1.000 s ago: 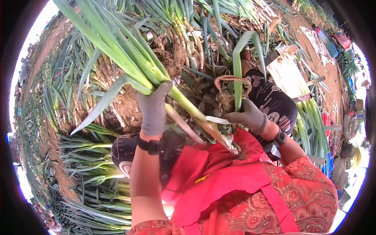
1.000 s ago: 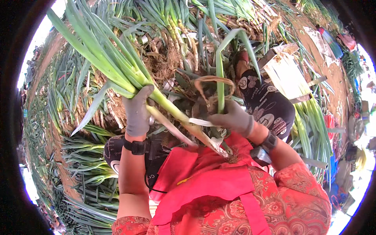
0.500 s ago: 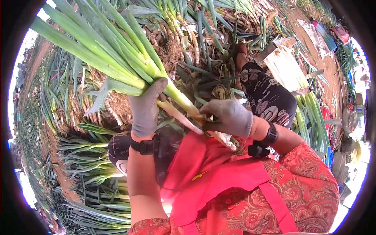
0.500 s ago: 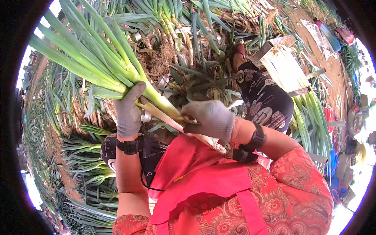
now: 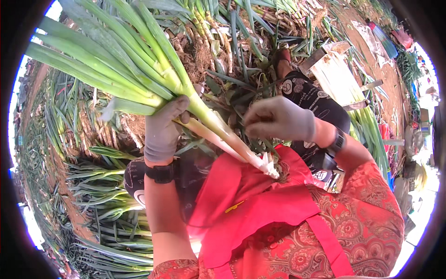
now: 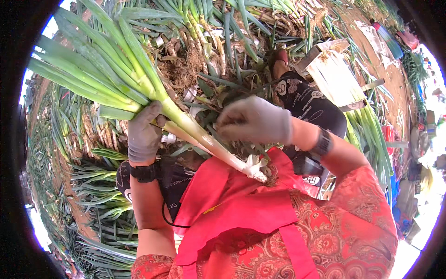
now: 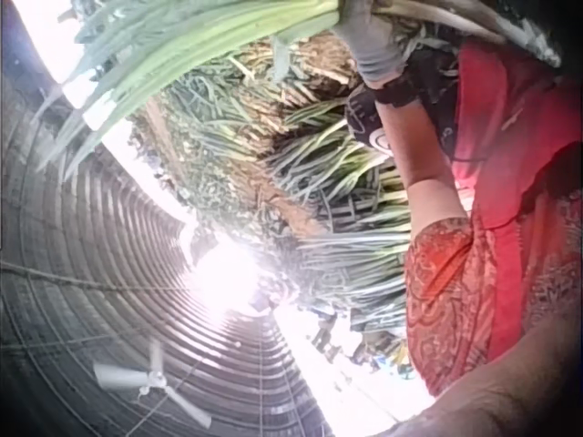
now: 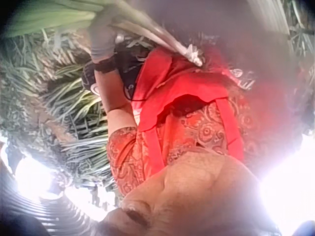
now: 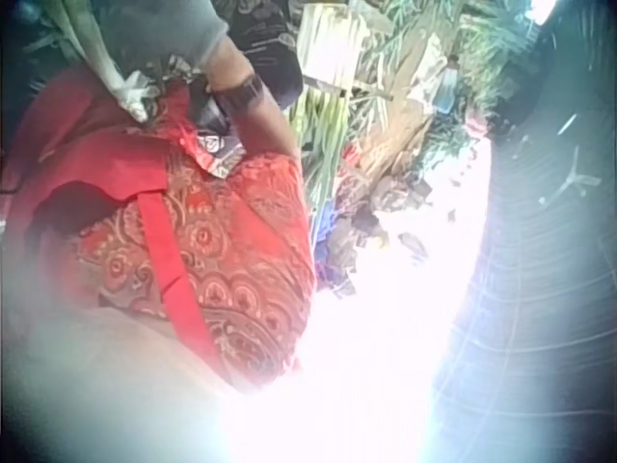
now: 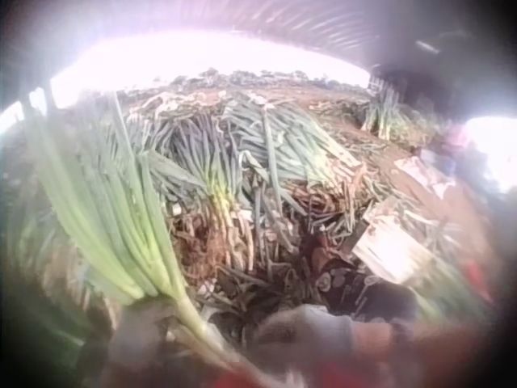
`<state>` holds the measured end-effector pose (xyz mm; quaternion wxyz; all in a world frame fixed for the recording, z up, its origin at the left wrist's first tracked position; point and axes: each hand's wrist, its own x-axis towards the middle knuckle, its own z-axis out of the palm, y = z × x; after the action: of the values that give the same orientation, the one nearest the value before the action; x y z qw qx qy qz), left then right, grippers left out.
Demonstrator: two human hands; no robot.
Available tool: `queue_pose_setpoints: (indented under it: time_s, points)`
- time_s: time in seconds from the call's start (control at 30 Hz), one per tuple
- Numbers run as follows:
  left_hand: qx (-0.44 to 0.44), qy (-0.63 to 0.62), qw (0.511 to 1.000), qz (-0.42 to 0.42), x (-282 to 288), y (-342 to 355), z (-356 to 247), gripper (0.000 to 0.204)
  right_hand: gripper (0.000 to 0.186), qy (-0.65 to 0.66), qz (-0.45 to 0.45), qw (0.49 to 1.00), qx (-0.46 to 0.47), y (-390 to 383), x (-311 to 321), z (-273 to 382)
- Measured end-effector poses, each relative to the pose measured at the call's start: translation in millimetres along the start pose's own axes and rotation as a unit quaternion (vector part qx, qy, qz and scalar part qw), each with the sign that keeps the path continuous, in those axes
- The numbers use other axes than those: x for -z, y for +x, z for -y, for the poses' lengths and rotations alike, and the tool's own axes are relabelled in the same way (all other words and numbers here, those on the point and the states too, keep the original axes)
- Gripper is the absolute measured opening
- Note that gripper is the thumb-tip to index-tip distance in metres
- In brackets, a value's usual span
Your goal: The person sits on the ground and trims the roots and outer layers of green onions by hand. They repeatedly pick up each vegetable, remove unwanted parts, and place the cleaned items into a wooden crate.
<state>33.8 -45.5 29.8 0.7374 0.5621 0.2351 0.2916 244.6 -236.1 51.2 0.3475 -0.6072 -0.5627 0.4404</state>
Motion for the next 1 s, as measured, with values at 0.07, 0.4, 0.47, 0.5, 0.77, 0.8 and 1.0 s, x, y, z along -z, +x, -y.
queue_pose_setpoints:
  time_s: [0.07, 0.4, 0.47, 0.5, 0.77, 0.8, 1.0]
  points:
    - [0.011, -0.013, 0.999, 0.034, 5.1, 0.9, 0.6, 0.020, 0.031, 0.072, -0.030, 0.996, 0.042, 28.2, -11.6, -8.3]
    - [0.041, -0.102, 0.990, 0.090, -0.2, 5.0, -5.8, 0.031, 0.020, 0.285, 0.019, 0.948, -0.138, 53.7, -21.0, -0.2]
    - [0.046, -0.109, 0.989, 0.094, -5.2, 3.9, -7.7, 0.031, 0.019, 0.296, 0.022, 0.945, -0.134, 59.3, -31.3, -10.6]
    - [0.058, -0.105, 0.988, 0.101, -5.9, 5.7, -7.3, 0.031, 0.021, 0.299, 0.031, 0.946, -0.125, 62.3, -38.4, -20.2]
    - [0.065, -0.024, 0.993, 0.093, -8.3, 5.2, -12.1, 0.026, 0.040, -0.354, 0.201, 0.889, -0.209, 19.4, -72.3, -101.3]
    - [0.073, -0.048, 0.991, 0.101, -3.9, 5.7, -9.2, 0.026, 0.040, -0.398, 0.241, 0.849, -0.251, 8.5, -75.7, -119.0]
    - [0.059, -0.025, 0.998, 0.024, -7.0, -0.2, -5.4, 0.025, 0.037, -0.295, 0.042, 0.943, -0.151, -7.6, -17.3, -97.7]
